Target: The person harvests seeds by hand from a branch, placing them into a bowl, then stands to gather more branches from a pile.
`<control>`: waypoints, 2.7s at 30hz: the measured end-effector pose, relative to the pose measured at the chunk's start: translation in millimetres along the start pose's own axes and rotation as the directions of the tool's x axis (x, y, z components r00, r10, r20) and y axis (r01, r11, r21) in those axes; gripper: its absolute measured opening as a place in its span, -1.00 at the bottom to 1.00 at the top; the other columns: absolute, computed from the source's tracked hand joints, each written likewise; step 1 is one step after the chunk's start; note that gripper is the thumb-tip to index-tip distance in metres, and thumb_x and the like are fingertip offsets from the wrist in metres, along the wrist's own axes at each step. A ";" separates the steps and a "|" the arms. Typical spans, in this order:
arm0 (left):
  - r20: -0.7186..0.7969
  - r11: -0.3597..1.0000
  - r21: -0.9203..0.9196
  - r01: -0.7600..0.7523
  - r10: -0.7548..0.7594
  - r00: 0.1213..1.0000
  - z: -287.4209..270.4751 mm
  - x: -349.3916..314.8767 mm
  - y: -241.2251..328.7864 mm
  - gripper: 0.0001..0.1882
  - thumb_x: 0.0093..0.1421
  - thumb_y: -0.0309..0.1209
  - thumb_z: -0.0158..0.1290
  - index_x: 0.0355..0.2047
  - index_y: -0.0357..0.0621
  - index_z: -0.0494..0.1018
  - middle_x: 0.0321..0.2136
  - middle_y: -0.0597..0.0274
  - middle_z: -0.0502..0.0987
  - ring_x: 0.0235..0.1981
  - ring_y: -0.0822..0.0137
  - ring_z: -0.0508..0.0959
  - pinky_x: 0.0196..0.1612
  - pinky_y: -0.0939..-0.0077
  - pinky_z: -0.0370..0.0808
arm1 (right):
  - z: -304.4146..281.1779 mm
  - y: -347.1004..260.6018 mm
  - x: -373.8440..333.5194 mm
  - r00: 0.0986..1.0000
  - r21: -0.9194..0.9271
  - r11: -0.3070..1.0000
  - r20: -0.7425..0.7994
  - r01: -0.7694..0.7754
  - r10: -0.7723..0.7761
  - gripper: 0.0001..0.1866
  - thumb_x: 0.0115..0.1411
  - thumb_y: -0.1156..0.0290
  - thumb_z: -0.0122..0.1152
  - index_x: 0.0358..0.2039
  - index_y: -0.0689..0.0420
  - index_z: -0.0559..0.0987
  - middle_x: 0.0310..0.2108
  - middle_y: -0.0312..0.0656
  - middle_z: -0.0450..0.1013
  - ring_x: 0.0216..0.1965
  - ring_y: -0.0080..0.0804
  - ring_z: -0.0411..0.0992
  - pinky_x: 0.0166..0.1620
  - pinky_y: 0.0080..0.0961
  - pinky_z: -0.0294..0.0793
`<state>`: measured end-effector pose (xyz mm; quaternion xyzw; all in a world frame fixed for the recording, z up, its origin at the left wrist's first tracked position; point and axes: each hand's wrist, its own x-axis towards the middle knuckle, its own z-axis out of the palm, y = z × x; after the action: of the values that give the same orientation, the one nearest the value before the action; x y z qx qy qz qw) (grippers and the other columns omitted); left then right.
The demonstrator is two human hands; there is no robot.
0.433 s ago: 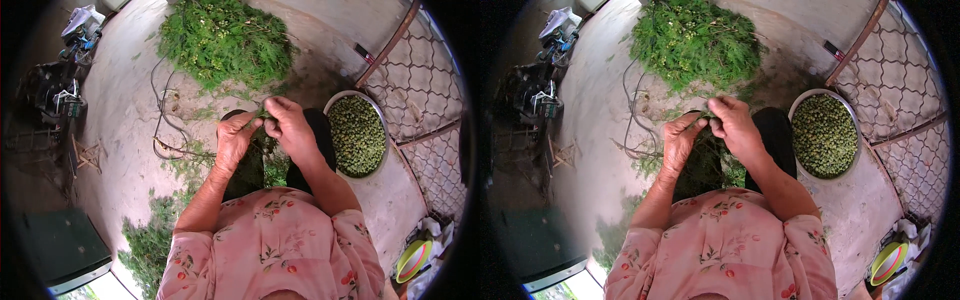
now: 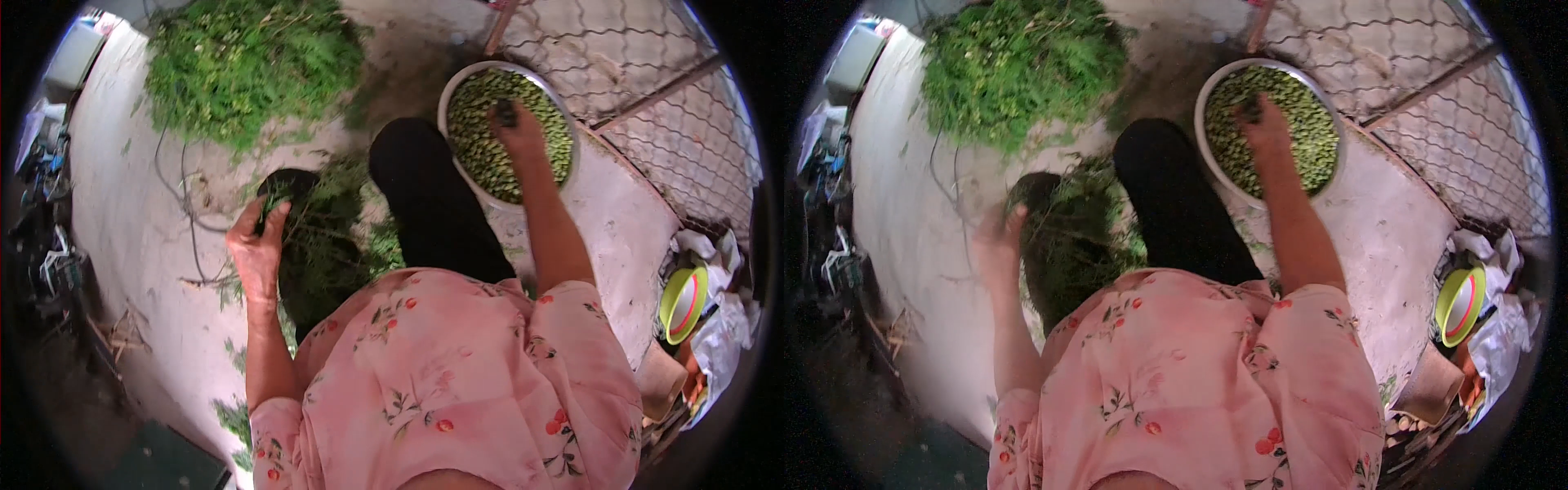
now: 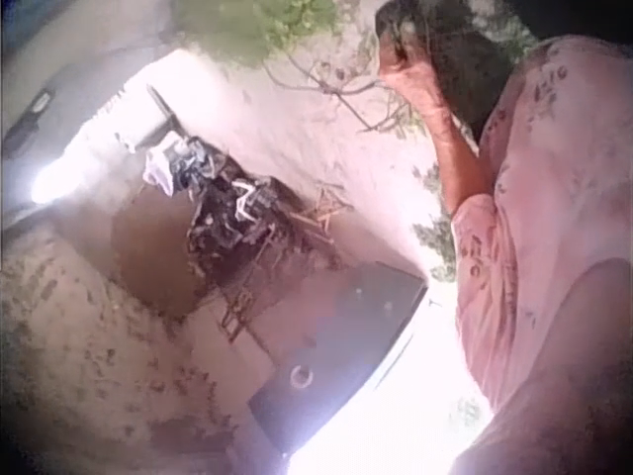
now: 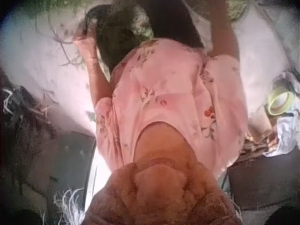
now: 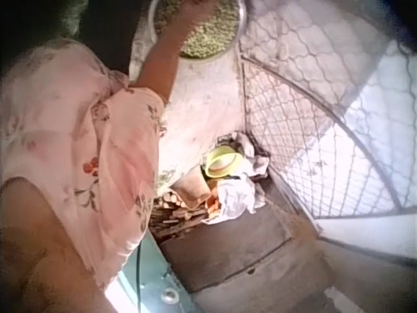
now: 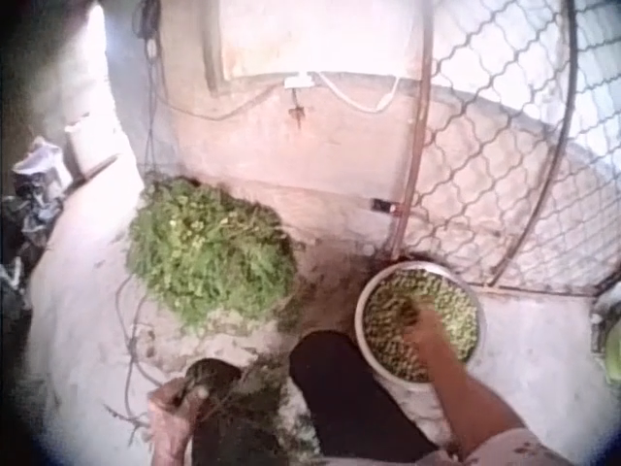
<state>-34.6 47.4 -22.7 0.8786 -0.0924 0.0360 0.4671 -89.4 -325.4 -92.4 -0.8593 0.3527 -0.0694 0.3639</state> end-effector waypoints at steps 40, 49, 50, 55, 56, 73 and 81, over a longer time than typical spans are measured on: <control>-0.183 0.903 0.305 -0.302 0.366 0.912 -41.0 -6.0 -9.5 -0.65 -0.19 -0.62 0.08 -0.30 -0.20 0.39 -0.29 0.05 0.43 -0.23 0.12 0.41 -0.14 0.36 0.29 | 125.3 -191.5 -101.1 0.362 0.390 0.595 0.523 0.703 -0.771 -0.69 -0.12 0.42 0.11 -0.30 0.23 0.44 -0.32 0.01 0.38 -0.26 -0.07 0.36 -0.17 -0.33 0.34; 0.116 0.966 0.127 -0.227 0.213 0.970 -8.9 11.6 -36.5 -0.75 -0.15 -0.44 0.10 -0.37 -0.14 0.48 -0.42 0.14 0.51 -0.33 0.21 0.47 -0.19 0.38 0.29 | 109.6 -197.9 -101.2 0.363 0.424 0.532 0.418 0.733 -0.833 -0.68 -0.14 0.49 0.14 -0.28 0.19 0.43 -0.33 -0.01 0.37 -0.27 -0.08 0.36 -0.18 -0.34 0.33; 0.098 0.989 -0.004 -0.145 0.145 0.985 -8.8 11.2 -36.4 -0.75 -0.14 -0.44 0.10 -0.36 -0.17 0.48 -0.42 0.11 0.51 -0.36 0.20 0.49 -0.22 0.40 0.34 | 106.7 -199.1 -101.6 0.360 0.423 0.528 0.416 0.737 -0.835 -0.68 -0.14 0.49 0.14 -0.28 0.19 0.43 -0.33 -0.01 0.37 -0.27 -0.08 0.36 -0.18 -0.34 0.33; 0.127 0.960 -0.274 0.065 -0.031 0.991 -19.2 7.6 -15.5 -0.72 -0.07 -0.52 0.10 -0.28 -0.31 0.46 -0.40 0.16 0.53 -0.40 0.50 0.47 -0.31 0.61 0.41 | 94.3 -199.8 -109.2 0.423 0.533 0.449 0.179 0.717 -0.888 -0.59 -0.20 0.62 0.20 -0.24 0.14 0.45 -0.33 -0.10 0.35 -0.29 -0.19 0.37 -0.23 -0.43 0.37; 0.125 0.959 -0.274 0.065 -0.032 0.992 -19.8 6.6 -15.4 -0.72 -0.07 -0.52 0.10 -0.28 -0.31 0.46 -0.40 0.16 0.53 -0.40 0.50 0.47 -0.31 0.61 0.41 | 92.8 -202.1 -113.1 0.407 0.569 0.416 0.151 0.709 -0.901 -0.61 -0.19 0.67 0.19 -0.25 0.14 0.47 -0.33 -0.13 0.34 -0.31 -0.25 0.37 -0.26 -0.50 0.38; 0.070 0.960 -0.276 0.041 -0.022 0.997 -27.5 0.2 4.3 -0.80 -0.04 -0.57 0.04 -0.34 -0.31 0.48 -0.48 0.24 0.53 -0.47 0.54 0.45 -0.35 0.66 0.40 | 101.2 -205.0 -103.9 0.511 0.780 0.470 0.229 0.413 -0.828 -0.88 -0.02 0.56 0.14 -0.42 0.28 0.50 -0.41 -0.22 0.41 -0.40 -0.46 0.38 -0.29 -0.62 0.35; 0.113 0.722 -0.615 0.316 -0.316 0.942 -33.2 3.7 10.3 -0.83 0.00 -0.55 0.02 -0.35 -0.31 0.46 -0.54 0.35 0.49 -0.55 0.59 0.41 -0.45 0.73 0.35 | 68.9 -218.5 -106.1 0.826 0.959 0.255 0.041 0.126 -0.562 -0.89 0.10 0.51 0.02 -0.33 0.20 0.43 -0.43 -0.28 0.42 -0.39 -0.59 0.34 -0.37 -0.69 0.31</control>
<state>-32.3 68.8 4.9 0.6762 0.0519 -0.0769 0.7309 -20.8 -109.8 19.6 -0.5459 -0.0302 -0.1701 0.8199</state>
